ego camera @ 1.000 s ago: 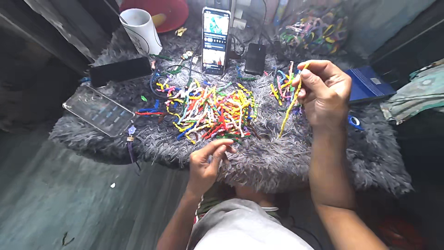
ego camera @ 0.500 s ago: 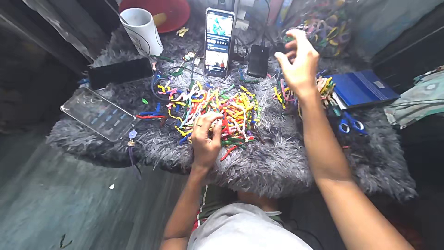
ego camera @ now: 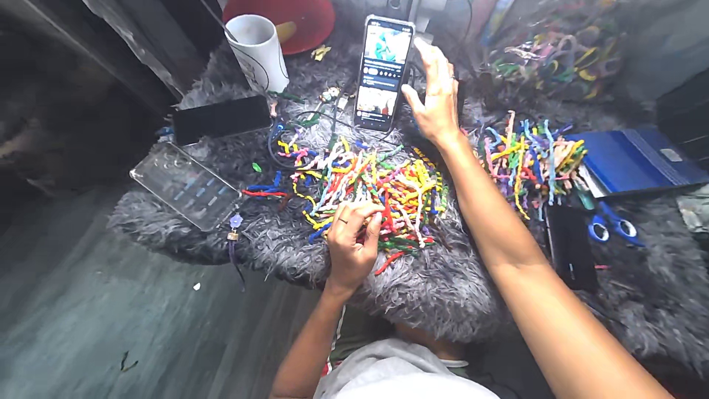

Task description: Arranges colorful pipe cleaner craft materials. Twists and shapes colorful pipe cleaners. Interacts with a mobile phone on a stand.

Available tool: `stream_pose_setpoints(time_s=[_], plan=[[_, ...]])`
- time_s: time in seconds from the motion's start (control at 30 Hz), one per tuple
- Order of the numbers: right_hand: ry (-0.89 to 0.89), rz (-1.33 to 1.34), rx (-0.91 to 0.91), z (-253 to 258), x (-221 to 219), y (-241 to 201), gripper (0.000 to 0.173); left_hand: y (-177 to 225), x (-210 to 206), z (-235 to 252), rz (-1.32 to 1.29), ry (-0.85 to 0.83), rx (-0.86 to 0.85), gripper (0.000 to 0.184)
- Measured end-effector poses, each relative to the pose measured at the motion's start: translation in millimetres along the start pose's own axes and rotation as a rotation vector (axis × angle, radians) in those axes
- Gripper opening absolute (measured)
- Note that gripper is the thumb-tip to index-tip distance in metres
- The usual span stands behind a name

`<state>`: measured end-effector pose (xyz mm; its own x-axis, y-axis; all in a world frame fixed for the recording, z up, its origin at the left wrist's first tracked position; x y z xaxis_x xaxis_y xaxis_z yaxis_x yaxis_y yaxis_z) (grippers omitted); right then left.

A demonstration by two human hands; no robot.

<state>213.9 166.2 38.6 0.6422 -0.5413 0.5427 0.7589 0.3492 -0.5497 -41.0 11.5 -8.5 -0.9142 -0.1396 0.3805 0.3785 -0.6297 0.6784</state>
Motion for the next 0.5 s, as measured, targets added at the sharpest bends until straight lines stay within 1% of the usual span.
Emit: stream_pose_setpoints(time_s=[0.1, 0.23, 0.4, 0.5], plan=[[0.0, -0.025, -0.005, 0, -5, -1, 0.057, 0, 0, -1, -0.005, -0.001, 0.008, 0.017], [-0.012, -0.088, 0.009, 0, -11, -3, 0.05, -1, 0, -1, -0.002, -0.007, 0.02, 0.018], [-0.015, -0.091, -0.001, -2, -16, 0, 0.053, 0, 0, -1, 0.002, -0.001, 0.008, 0.018], [0.018, -0.08, 0.015, -2, -14, -2, 0.059, 0, 1, -1, 0.012, -0.003, 0.012, 0.018]])
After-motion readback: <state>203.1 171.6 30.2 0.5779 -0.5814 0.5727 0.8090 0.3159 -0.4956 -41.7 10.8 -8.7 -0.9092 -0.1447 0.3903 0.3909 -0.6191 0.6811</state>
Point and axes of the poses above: each hand's wrist, its own z-axis towards the middle knuckle, its own x-axis out of the back of the hand, y = z × x, the point moved 9 cm from there along z, towards the middle knuckle, and after that the axes turned 14 degrees about z, right-handed, at the moved point
